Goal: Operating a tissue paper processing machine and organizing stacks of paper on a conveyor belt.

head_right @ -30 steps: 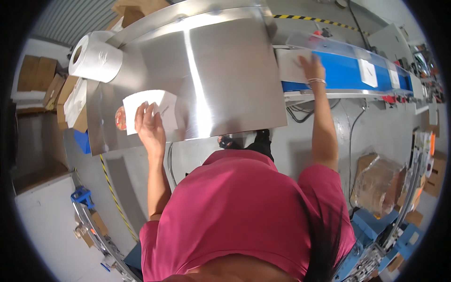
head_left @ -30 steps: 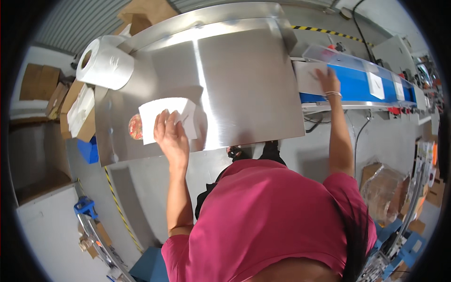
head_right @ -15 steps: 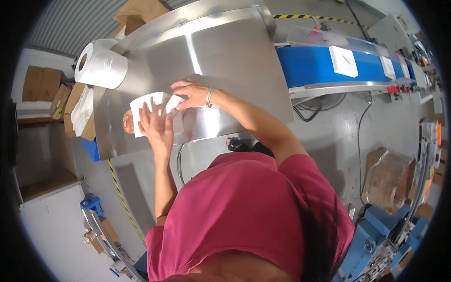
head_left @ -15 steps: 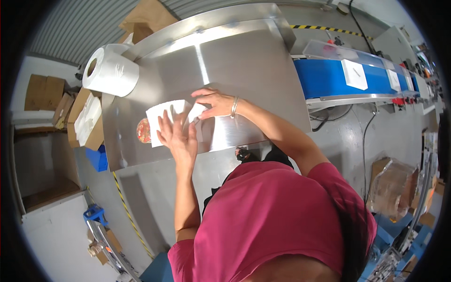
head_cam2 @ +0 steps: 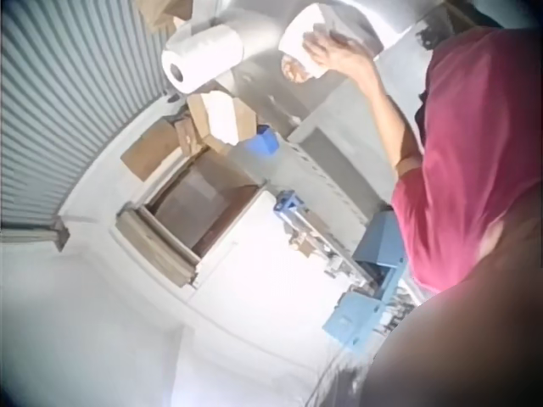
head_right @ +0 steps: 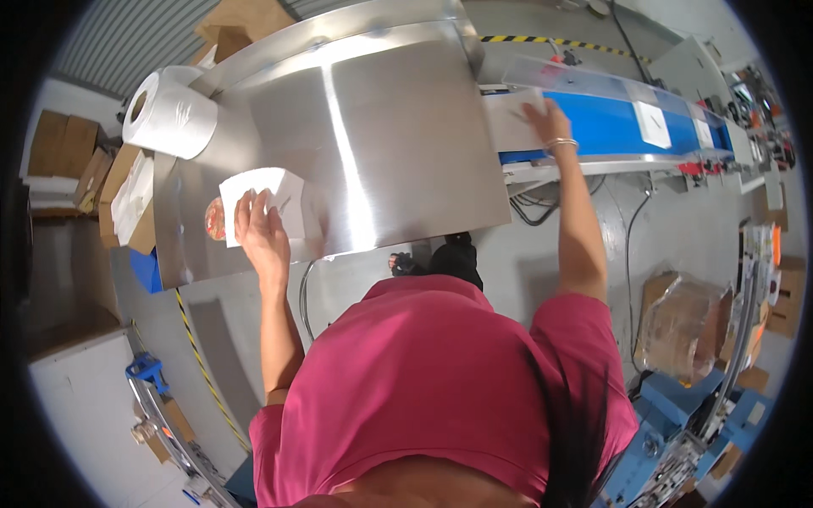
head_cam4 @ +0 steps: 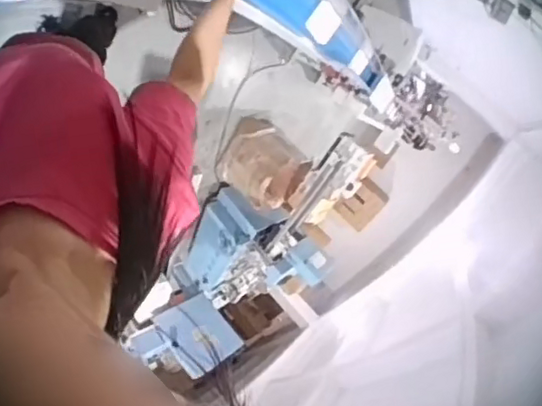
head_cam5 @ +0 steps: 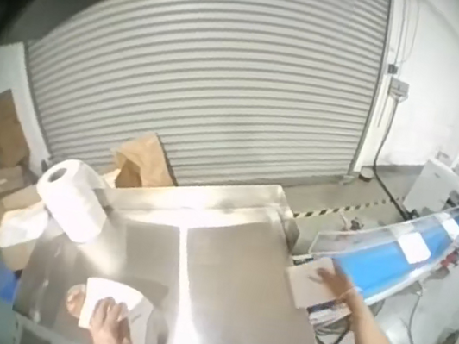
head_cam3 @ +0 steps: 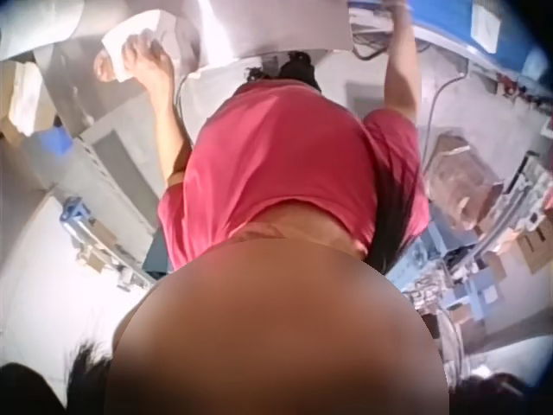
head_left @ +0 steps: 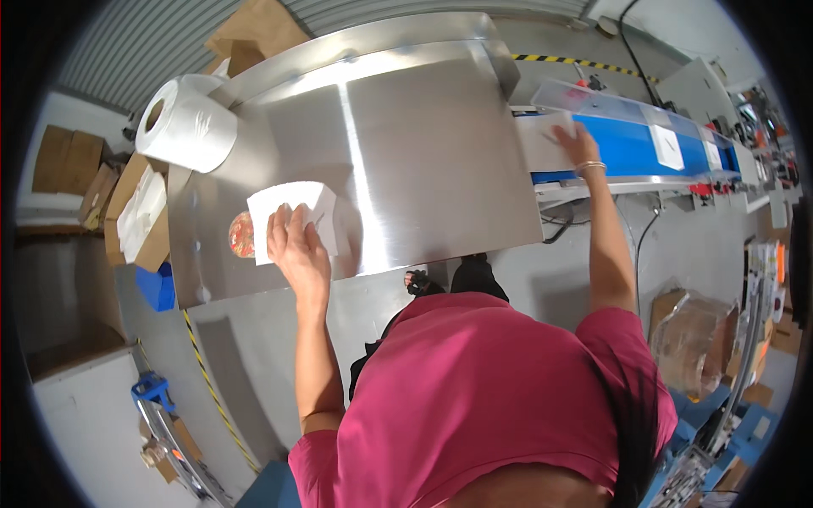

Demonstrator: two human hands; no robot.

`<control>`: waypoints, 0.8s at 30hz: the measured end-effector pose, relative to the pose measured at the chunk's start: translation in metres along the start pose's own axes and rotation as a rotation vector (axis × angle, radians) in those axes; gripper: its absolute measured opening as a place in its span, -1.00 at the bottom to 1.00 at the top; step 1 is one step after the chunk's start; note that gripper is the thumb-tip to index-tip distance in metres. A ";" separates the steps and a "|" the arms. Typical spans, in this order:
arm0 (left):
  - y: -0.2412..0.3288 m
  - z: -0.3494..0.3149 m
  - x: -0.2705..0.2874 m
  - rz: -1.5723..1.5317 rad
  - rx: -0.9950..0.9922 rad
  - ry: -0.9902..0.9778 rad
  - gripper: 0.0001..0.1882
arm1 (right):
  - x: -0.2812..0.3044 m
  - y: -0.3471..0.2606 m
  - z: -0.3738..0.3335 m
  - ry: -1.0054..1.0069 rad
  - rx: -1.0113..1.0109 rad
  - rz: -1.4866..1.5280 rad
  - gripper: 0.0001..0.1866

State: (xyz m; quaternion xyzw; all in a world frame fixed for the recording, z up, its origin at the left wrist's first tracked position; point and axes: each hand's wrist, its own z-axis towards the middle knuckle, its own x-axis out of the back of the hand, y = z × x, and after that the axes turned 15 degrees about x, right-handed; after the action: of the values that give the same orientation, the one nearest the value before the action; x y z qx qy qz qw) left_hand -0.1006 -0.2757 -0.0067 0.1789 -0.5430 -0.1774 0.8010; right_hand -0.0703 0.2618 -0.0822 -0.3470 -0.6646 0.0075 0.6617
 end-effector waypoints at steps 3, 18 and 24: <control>0.006 0.002 -0.004 -0.041 0.019 0.003 -0.65 | 0.004 -0.003 -0.023 0.413 0.087 -0.470 -0.23; 0.007 0.012 0.009 0.034 0.035 -0.140 -0.59 | -0.161 -0.302 -0.068 -0.279 1.247 0.568 -0.48; -0.010 0.020 0.011 0.077 -0.010 -0.008 -0.58 | -0.145 -0.216 -0.052 -0.171 0.671 0.989 -0.60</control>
State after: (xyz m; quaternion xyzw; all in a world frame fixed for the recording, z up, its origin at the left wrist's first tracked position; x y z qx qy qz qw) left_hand -0.1166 -0.2919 0.0040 0.1531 -0.5517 -0.1497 0.8061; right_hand -0.1387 0.0069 -0.1011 -0.3854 -0.4364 0.5515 0.5973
